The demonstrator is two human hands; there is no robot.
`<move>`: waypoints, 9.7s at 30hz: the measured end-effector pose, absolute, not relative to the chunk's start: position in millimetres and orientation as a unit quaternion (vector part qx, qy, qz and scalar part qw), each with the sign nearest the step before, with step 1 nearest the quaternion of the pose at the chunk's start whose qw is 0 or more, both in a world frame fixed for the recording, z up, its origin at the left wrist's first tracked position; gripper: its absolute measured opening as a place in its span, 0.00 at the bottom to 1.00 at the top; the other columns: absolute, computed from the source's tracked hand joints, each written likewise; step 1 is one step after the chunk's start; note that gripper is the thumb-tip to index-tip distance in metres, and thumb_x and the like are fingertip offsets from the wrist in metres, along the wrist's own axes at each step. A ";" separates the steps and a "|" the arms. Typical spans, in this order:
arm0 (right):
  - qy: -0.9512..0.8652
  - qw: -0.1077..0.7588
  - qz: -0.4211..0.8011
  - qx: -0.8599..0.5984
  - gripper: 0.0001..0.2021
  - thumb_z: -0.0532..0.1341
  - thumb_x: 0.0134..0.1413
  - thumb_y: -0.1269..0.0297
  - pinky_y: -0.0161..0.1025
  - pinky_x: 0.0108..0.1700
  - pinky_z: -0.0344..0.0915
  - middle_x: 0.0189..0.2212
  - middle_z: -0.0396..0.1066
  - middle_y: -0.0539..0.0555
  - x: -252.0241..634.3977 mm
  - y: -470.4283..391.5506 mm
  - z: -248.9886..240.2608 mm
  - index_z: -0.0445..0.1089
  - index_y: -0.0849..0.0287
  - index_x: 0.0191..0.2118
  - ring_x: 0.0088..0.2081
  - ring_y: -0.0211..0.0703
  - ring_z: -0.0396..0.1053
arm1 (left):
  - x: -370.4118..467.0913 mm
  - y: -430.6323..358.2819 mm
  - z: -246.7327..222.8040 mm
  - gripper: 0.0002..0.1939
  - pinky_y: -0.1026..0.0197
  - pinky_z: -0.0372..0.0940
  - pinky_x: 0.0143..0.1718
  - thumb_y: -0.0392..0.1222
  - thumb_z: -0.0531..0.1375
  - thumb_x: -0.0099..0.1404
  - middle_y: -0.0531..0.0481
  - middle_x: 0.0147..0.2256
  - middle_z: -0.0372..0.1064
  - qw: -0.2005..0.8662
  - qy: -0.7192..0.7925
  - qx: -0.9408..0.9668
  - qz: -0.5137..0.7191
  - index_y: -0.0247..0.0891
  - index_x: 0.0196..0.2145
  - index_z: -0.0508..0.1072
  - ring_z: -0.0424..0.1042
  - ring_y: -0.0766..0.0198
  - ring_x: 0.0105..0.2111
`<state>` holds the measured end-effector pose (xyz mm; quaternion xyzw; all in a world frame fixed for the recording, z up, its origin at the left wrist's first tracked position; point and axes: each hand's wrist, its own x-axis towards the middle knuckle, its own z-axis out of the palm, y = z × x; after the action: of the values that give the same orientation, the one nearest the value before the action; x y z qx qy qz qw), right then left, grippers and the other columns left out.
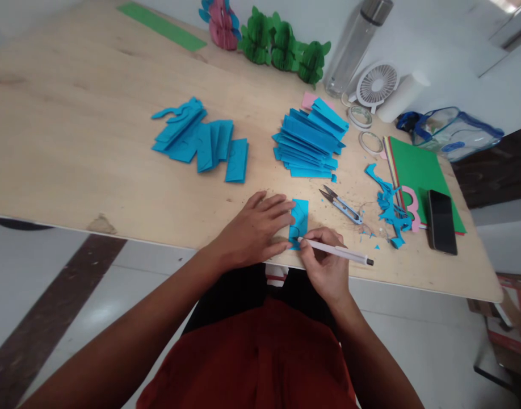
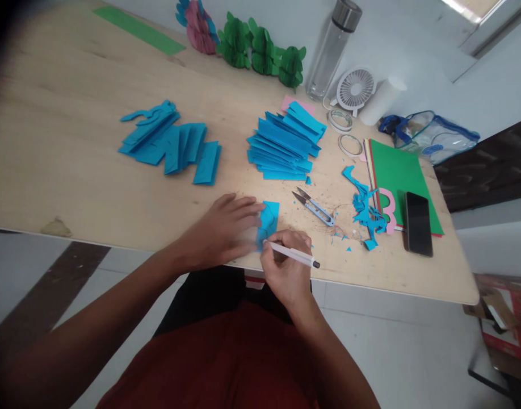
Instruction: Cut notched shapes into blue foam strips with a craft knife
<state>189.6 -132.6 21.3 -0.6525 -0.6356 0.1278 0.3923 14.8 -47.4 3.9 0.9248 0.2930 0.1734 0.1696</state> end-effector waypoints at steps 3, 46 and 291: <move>-0.632 0.389 0.127 -0.658 0.06 0.58 0.57 0.64 0.48 0.44 0.60 0.26 0.72 0.49 190.9 -133.0 21.5 0.67 0.55 0.29 0.32 0.44 0.69 | 15.1 -47.6 4.0 0.16 0.37 0.47 0.66 0.47 0.60 0.64 0.43 0.63 0.63 0.170 0.293 0.925 0.173 0.41 0.49 0.71 0.57 0.47 0.65; -0.628 0.385 0.134 -0.663 0.06 0.58 0.57 0.62 0.48 0.43 0.61 0.26 0.73 0.49 191.0 -133.3 22.9 0.68 0.54 0.30 0.32 0.45 0.69 | 14.9 -46.7 2.4 0.17 0.37 0.47 0.66 0.47 0.59 0.64 0.42 0.63 0.62 0.168 0.287 0.926 0.182 0.40 0.49 0.71 0.57 0.46 0.64; -0.694 0.333 0.094 -0.631 0.15 0.54 0.67 0.66 0.49 0.52 0.65 0.44 0.78 0.55 198.4 -130.1 25.8 0.70 0.55 0.55 0.46 0.48 0.73 | -10.9 -4.1 17.8 0.23 0.43 0.47 0.65 0.51 0.59 0.67 0.45 0.63 0.62 0.177 0.129 0.968 0.125 0.49 0.58 0.68 0.57 0.46 0.64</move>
<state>198.4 -130.1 25.8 -0.6306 -0.6945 0.0943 0.3334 -10.9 -4.1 17.8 0.9676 0.1294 0.1250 0.1772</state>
